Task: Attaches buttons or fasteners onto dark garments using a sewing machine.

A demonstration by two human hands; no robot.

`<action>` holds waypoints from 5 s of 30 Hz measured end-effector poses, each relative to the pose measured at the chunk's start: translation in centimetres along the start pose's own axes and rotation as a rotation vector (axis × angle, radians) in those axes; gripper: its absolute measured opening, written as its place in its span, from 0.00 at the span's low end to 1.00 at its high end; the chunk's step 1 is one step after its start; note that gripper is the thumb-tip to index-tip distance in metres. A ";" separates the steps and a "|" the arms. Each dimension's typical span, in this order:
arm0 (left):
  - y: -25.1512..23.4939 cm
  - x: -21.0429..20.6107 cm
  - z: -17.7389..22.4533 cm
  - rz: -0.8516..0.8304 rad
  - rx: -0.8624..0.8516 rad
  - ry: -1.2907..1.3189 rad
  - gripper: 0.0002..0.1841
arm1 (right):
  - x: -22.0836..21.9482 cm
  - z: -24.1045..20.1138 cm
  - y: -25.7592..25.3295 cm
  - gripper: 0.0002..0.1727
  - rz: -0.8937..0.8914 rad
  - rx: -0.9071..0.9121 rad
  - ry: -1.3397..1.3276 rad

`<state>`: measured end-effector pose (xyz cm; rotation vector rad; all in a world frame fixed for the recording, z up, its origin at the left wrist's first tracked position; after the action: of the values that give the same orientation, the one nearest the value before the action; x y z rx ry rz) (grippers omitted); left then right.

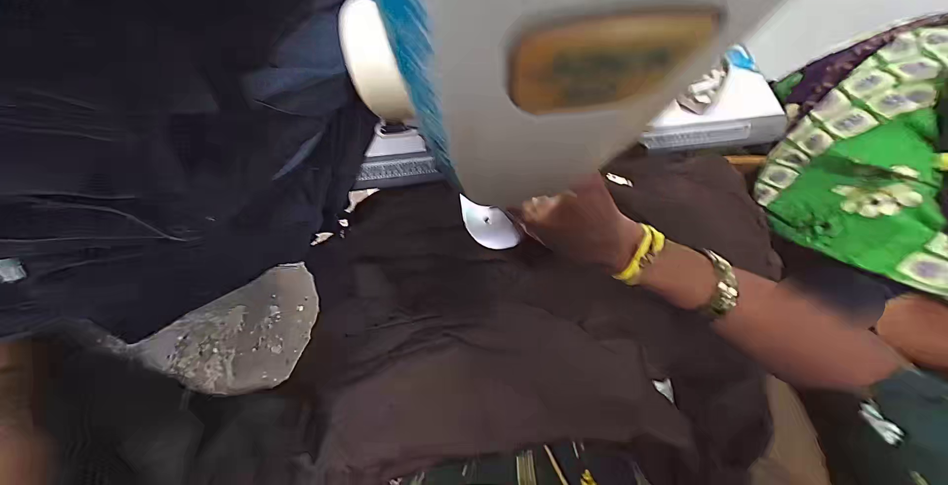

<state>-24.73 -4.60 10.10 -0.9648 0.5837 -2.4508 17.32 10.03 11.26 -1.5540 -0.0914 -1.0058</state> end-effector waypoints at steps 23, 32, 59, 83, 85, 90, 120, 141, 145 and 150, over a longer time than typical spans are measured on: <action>-4.0 -17.5 5.1 -0.296 -0.355 -0.260 0.21 | 5.4 -1.3 10.5 0.26 -0.339 -0.963 -0.382; 1.5 -21.8 12.1 -0.444 -0.558 0.137 0.31 | -1.1 -0.4 8.4 0.24 -0.254 -1.262 -0.562; -3.8 -25.6 12.4 -0.445 0.373 0.526 0.08 | -0.6 1.0 4.3 0.08 0.190 -1.092 -0.478; -3.9 -25.7 12.0 -0.432 0.447 0.550 0.07 | -1.0 12.4 7.3 0.08 -0.071 -0.694 0.293; -3.7 -25.6 12.0 -0.427 0.456 0.552 0.08 | -0.2 11.9 7.7 0.12 0.025 -0.692 0.267; -3.9 -25.7 12.0 -0.416 0.441 0.565 0.06 | 1.8 9.9 8.5 0.12 0.169 -0.779 0.163; -2.7 -14.7 9.9 -0.482 -0.307 0.177 0.16 | 3.8 -3.9 8.2 0.22 -0.222 -0.836 -0.303; 6.9 -23.7 16.8 -0.581 -0.794 0.072 0.15 | 8.0 -1.7 10.0 0.11 -0.069 -0.837 -0.194; 7.9 -27.2 18.3 -0.393 -0.746 0.386 0.09 | 9.0 -3.0 9.1 0.30 -0.052 -0.828 -0.415; 2.2 -21.8 19.6 -0.336 -0.190 0.444 0.09 | 9.4 -5.4 5.2 0.33 0.014 -0.688 -0.572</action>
<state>4.09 0.98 10.53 -0.6201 0.8730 -2.9856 23.23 -0.35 12.66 -2.4419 -0.1394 -0.5673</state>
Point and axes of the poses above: each hand's wrist, its own y-axis away from the middle knuckle, its own x-axis out of the back of the hand, z = x × y, the point moved 4 cm from there along -y, towards the middle knuckle, and after that the axes turned 11 degrees about z, right-handed, at the moved point
